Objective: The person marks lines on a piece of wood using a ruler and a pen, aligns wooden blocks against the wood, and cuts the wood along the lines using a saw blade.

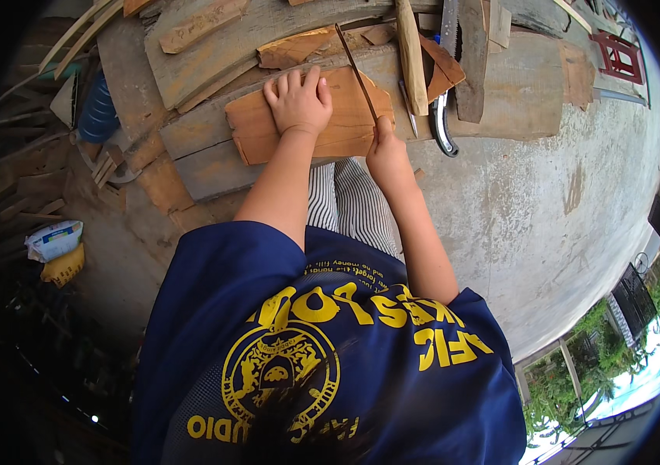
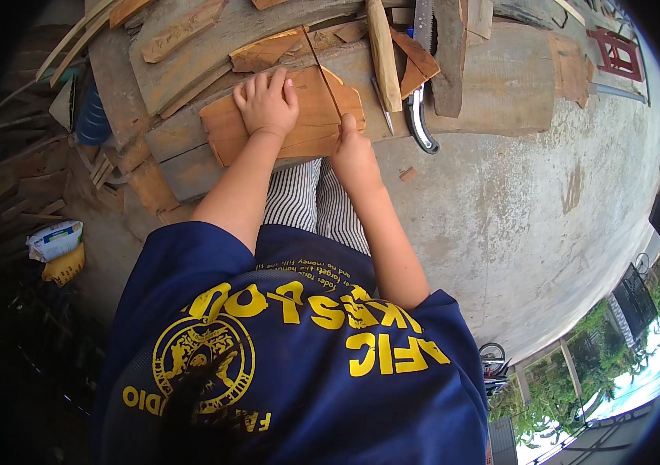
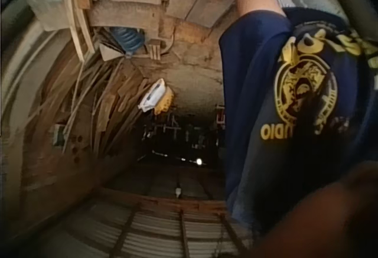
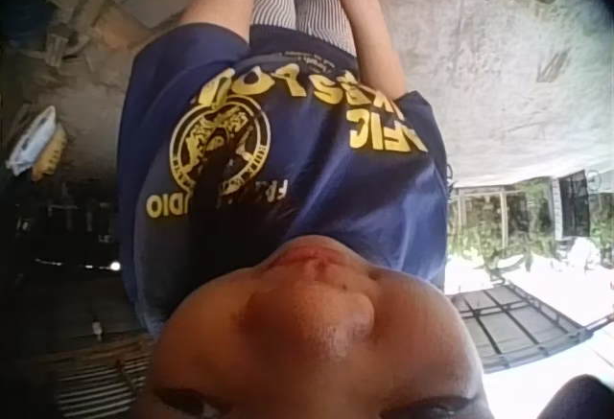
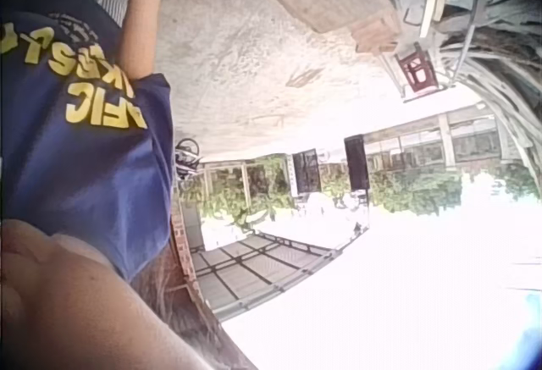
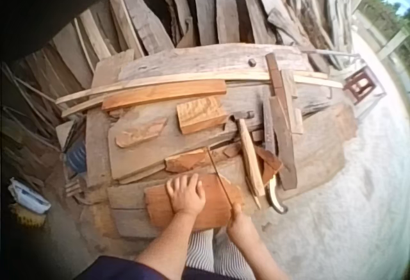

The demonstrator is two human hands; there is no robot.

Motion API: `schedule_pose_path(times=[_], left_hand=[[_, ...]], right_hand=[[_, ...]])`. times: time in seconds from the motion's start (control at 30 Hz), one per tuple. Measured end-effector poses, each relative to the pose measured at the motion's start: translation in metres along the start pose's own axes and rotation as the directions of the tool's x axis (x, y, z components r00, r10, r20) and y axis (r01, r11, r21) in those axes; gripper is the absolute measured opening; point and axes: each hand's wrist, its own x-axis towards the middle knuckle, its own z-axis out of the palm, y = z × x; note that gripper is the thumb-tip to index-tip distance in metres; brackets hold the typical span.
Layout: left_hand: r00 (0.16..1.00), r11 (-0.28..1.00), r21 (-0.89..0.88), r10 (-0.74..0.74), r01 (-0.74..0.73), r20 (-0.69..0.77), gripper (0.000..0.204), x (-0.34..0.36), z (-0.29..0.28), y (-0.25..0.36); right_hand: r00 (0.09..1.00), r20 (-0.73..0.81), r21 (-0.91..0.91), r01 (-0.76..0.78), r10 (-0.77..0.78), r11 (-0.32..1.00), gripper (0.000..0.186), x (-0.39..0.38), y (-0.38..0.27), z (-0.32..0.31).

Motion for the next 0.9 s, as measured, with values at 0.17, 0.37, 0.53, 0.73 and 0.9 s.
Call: schedule_pose_path(times=[0.17, 0.37, 0.53, 0.73, 0.9], left_hand=[[1.0, 0.999, -0.03, -0.017, 0.017, -0.002, 0.027, -0.003, 0.003, -0.008], [1.0, 0.999, -0.05, 0.0, 0.0, 0.0, 0.027, 0.0, 0.001, -0.003], [1.0, 1.0, 0.017, 0.004, -0.004, 0.009, 0.027, -0.001, 0.0, -0.002], [1.0, 0.999, -0.04, -0.012, 0.012, 0.0, 0.026, -0.003, 0.001, -0.006], [0.999, 0.999, -0.014, -0.034, 0.035, 0.029, 0.027, -0.003, -0.004, -0.007]], right_hand=[[0.998, 0.047, -0.005, -0.042, 0.042, 0.999, 0.009, -0.029, 0.002, -0.003], [0.996, 0.028, -0.005, -0.083, 0.084, 0.996, 0.009, -0.002, -0.005, 0.004], [0.997, 0.024, -0.03, -0.069, 0.069, 0.997, 0.008, -0.004, -0.006, 0.005], [0.997, -0.05, -0.004, -0.057, 0.057, 0.998, 0.008, -0.052, 0.006, -0.01], [0.949, -0.177, -0.189, 0.229, -0.263, 0.955, 0.016, 0.034, -0.049, -0.01]])
